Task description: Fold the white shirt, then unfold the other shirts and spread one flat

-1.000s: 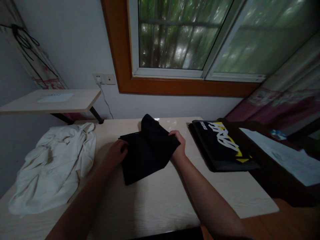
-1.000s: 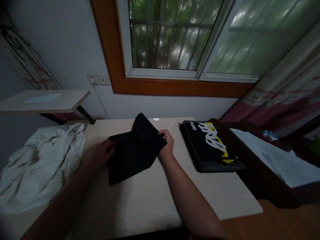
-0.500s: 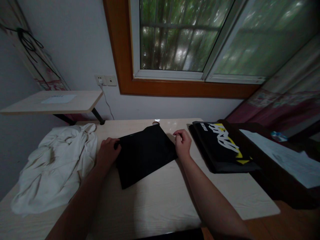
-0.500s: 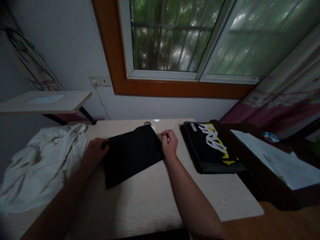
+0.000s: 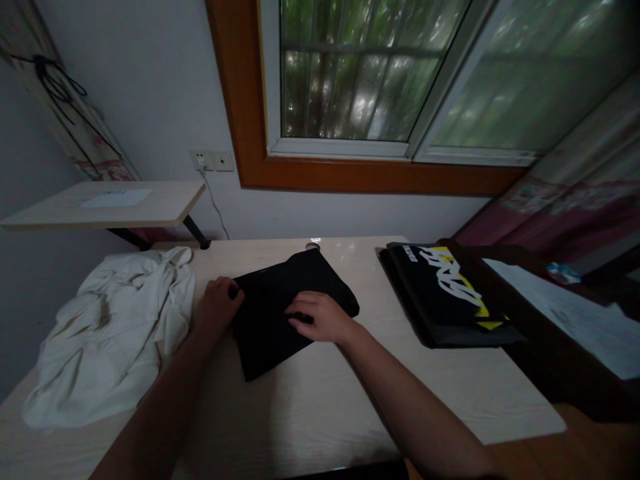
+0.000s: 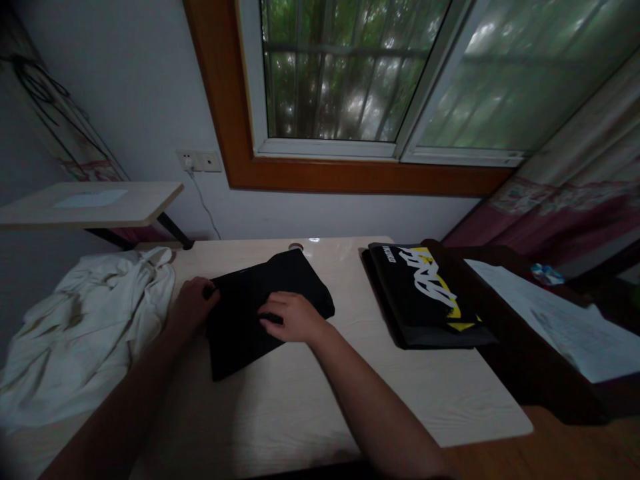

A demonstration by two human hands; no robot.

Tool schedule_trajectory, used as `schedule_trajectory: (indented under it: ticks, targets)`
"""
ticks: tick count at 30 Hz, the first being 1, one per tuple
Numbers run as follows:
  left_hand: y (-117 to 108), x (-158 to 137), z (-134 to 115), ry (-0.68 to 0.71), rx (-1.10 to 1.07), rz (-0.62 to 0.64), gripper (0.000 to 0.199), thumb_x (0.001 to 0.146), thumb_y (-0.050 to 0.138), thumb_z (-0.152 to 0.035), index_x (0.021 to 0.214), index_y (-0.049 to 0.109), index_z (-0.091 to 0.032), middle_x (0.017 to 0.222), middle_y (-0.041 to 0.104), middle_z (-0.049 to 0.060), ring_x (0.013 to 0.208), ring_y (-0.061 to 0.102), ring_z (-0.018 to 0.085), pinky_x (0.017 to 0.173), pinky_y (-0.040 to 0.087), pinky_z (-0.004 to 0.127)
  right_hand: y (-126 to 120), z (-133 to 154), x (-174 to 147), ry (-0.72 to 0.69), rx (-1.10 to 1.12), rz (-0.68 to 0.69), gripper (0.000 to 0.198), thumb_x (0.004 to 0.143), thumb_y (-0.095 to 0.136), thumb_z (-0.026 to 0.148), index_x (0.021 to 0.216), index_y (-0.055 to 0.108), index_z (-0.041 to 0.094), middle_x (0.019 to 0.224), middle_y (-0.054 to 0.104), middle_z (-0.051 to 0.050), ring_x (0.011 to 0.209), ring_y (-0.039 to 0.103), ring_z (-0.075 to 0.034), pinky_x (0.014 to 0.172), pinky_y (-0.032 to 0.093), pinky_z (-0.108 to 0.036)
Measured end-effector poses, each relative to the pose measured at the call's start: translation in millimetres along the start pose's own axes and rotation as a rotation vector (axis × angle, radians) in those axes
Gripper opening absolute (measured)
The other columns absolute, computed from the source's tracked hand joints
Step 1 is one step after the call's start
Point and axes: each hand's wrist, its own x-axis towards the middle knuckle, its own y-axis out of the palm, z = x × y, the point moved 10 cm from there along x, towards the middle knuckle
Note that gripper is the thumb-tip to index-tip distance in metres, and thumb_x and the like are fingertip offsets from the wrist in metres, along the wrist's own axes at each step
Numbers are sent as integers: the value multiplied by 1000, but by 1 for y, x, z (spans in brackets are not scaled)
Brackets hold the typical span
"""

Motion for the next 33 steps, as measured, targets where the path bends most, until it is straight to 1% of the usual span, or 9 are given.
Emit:
schedule_trajectory:
  ticks: [4,9,11,15,18,21,24,28,33]
  targets:
    - [-7,-6,0,-160,-122,-4,13,90,51,-37,93,52,-25,80,63,2,73,62,23,69,46,34,18,19,4,-71,8,105,43,85,70,53,116,70,23,105,68,-8,96,63,-22,86,50,-35]
    - [-13,-10,-1,-236,-384,-80,17,90,53,-41,96,50,-26,85,65,1,77,64,21,71,47,33,36,34,5,-86,-97,209,62,77,75,61,125,64,23,114,65,-9,105,60,-25,90,48,-37]
    - [-11,-12,0,-281,-513,-82,20,88,55,-43,96,51,-26,82,64,-1,74,62,20,69,46,31,42,39,5,-104,-133,235,58,78,74,59,124,64,23,114,64,-9,105,60,-25,89,48,-36]
    - [-3,-18,-1,-378,-772,-36,26,86,60,-47,99,54,-25,76,59,-4,64,55,15,59,43,26,46,40,4,-150,-174,212,36,86,69,47,113,67,23,106,65,-7,98,61,-22,85,48,-33]
    - [3,-23,-5,-443,-936,-5,29,83,63,-48,100,56,-26,72,56,-6,59,51,12,53,39,22,42,37,3,-191,-155,136,18,91,63,36,100,70,23,95,65,-5,88,62,-18,80,48,-31]
    - [10,-23,-8,-446,-1085,13,31,81,67,-46,102,55,-27,70,53,-7,58,51,11,52,39,19,28,29,4,-164,-98,10,13,94,57,27,91,68,21,85,64,-3,78,60,-15,74,48,-28]
    - [18,-22,-15,-401,-1223,61,33,81,68,-43,107,55,-27,82,58,-5,65,56,10,56,43,18,15,23,4,-116,-43,-78,12,94,56,25,90,66,21,82,63,-3,73,59,-14,69,47,-26]
    - [26,-24,-38,-279,-1363,216,51,79,72,-32,124,49,-30,119,63,1,86,64,11,72,53,22,9,19,2,-79,-21,-119,11,95,59,29,101,64,21,84,65,-2,70,59,-13,67,47,-26]
    - [29,-32,-55,-214,-1285,352,75,80,74,-29,145,35,-34,141,55,9,103,67,19,92,57,37,11,14,2,-48,-97,-105,33,97,58,32,128,56,22,92,68,-2,77,62,-14,75,48,-27]
